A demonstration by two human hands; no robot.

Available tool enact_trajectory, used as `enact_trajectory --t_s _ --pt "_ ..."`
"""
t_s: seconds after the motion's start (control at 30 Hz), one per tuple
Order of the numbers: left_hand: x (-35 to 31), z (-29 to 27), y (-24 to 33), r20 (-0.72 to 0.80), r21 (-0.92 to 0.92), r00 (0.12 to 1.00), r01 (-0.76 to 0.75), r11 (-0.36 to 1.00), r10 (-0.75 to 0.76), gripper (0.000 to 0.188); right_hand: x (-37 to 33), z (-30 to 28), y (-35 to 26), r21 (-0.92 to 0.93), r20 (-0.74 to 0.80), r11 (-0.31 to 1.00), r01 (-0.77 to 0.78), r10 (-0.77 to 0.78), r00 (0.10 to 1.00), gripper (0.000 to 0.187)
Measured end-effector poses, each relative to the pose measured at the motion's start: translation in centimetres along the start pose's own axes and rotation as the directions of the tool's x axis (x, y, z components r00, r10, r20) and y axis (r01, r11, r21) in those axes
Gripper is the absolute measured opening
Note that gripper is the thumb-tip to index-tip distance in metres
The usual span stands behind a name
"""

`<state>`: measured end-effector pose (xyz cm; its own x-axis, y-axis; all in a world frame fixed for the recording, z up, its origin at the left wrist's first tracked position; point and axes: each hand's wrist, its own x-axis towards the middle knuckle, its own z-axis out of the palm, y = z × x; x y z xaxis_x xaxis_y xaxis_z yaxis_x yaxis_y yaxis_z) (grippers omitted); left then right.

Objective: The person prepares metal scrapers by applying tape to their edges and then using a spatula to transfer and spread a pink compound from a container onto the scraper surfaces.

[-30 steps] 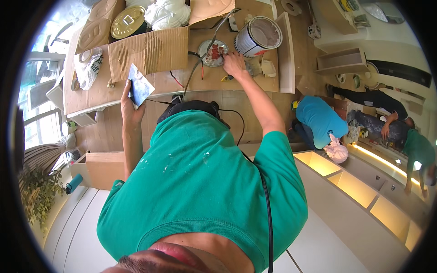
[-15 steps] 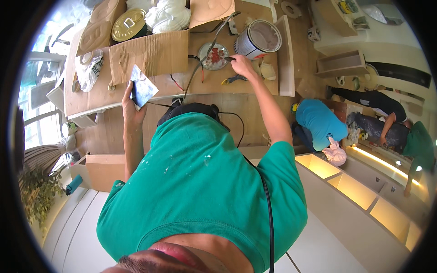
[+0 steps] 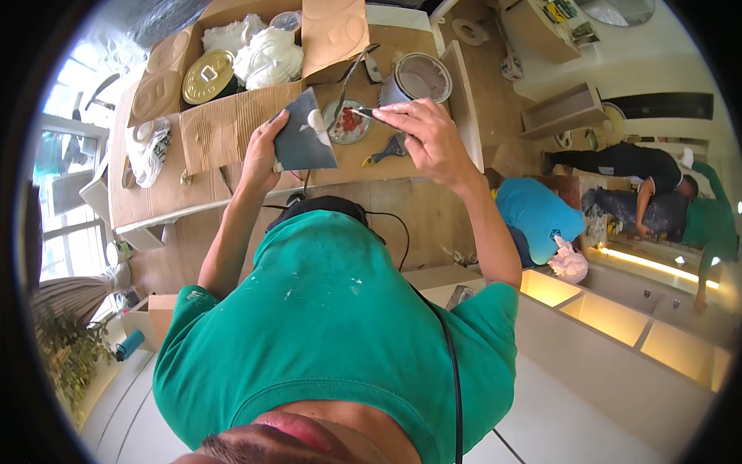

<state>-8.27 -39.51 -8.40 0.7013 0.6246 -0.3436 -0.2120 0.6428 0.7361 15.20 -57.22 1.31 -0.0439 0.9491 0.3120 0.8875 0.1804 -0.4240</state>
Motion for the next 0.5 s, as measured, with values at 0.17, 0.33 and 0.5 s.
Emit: enact_trajectory --t_s 0.17,0.33,0.5 --pt "-0.1 4.9 2.3 0.127 0.039 0.991 0.029 0.999 -0.034 0.032 -0.1 -1.4 -3.3 -0.343 -0.055 0.931 0.122 -0.150 0.987 0.054" --pt "-0.8 7.0 3.3 0.041 0.112 0.999 0.004 0.994 -0.008 0.031 -2.3 -3.9 -3.1 -0.573 0.021 0.810 0.125 -0.138 0.990 0.051" --pt "-0.9 8.7 4.1 0.168 0.235 0.985 -0.085 0.968 0.046 0.031 -0.6 -4.8 -4.9 -0.552 0.058 0.812 0.188 -0.188 0.981 0.044"
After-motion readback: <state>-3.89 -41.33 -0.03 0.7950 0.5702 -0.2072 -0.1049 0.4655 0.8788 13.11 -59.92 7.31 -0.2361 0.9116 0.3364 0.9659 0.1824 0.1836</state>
